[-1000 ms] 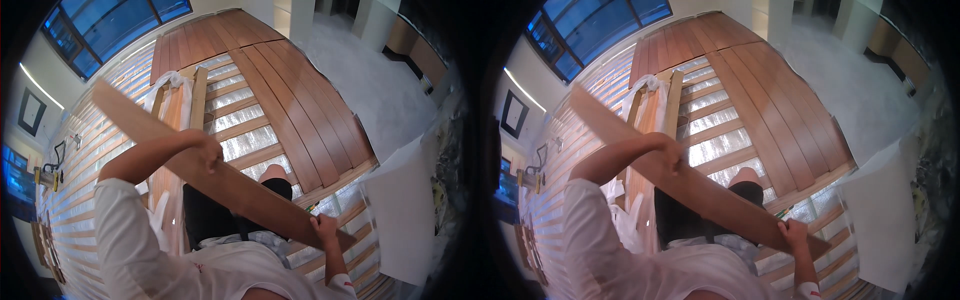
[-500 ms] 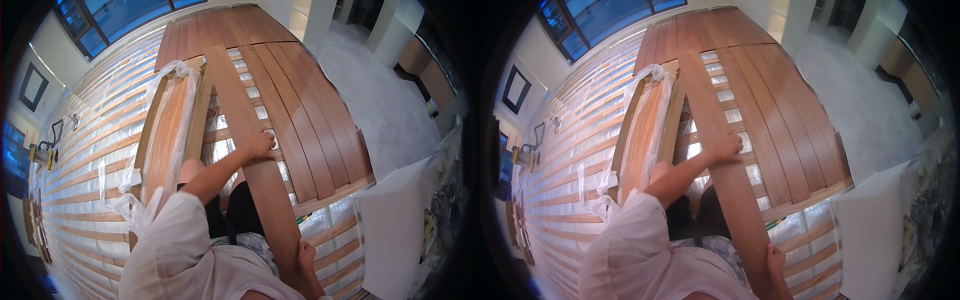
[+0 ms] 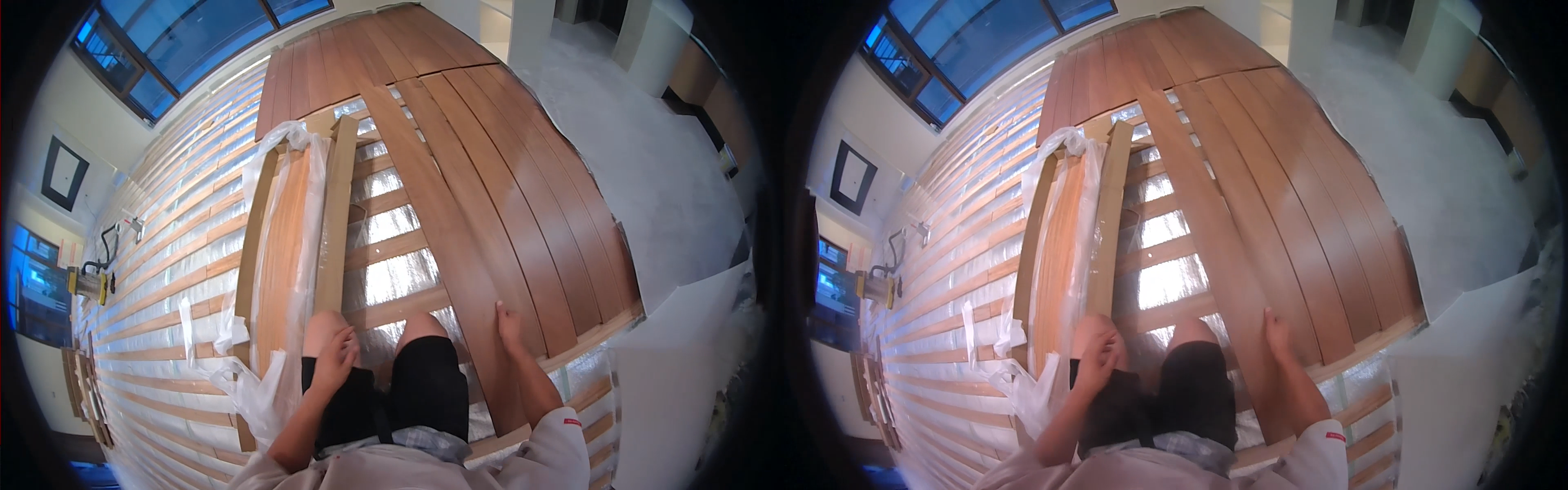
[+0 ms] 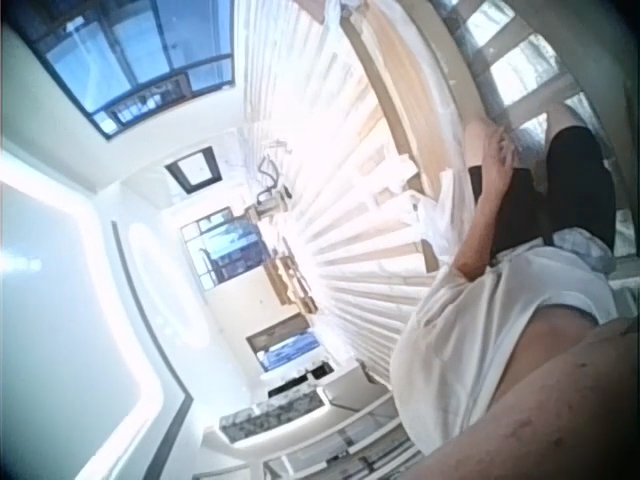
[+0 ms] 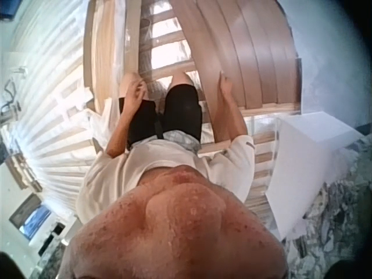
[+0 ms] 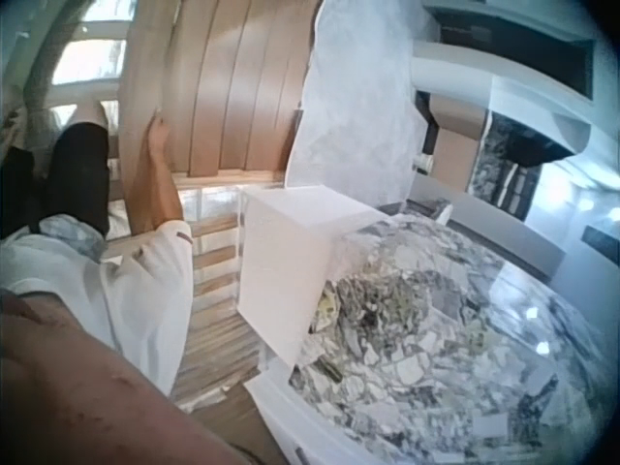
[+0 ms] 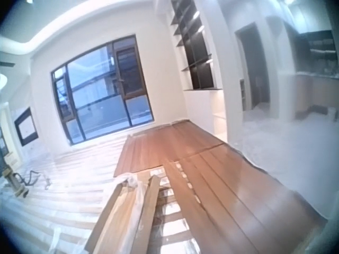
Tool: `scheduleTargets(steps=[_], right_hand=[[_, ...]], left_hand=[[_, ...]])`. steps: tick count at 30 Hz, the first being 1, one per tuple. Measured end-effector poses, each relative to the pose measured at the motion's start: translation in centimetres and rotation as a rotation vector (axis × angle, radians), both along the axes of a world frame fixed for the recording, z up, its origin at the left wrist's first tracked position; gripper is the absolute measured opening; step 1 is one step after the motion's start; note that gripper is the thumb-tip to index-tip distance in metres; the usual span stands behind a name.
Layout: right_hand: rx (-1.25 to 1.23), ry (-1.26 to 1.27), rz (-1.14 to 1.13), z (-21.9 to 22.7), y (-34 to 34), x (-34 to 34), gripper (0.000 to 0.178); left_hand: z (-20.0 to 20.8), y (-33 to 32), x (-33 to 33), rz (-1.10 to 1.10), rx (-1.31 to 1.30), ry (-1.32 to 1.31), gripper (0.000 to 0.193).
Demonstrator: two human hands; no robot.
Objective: The person opens a cardboard box using a utility knife, removes planks of wood flooring, and places them onto a subfloor grid.
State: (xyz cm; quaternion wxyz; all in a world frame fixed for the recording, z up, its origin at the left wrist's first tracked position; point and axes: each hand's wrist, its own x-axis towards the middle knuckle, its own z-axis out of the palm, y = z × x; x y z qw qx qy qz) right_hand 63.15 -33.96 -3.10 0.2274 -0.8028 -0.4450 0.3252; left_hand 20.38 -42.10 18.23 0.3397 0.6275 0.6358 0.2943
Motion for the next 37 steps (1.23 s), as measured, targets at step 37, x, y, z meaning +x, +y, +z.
scheduleTargets(steps=[37], right_hand=[[0.543,-0.326,0.043,-0.4,6.5,-11.7,0.035]], left_hand=[[-2.2,-0.8,-3.1,0.143,-0.042,0.33,0.028]])
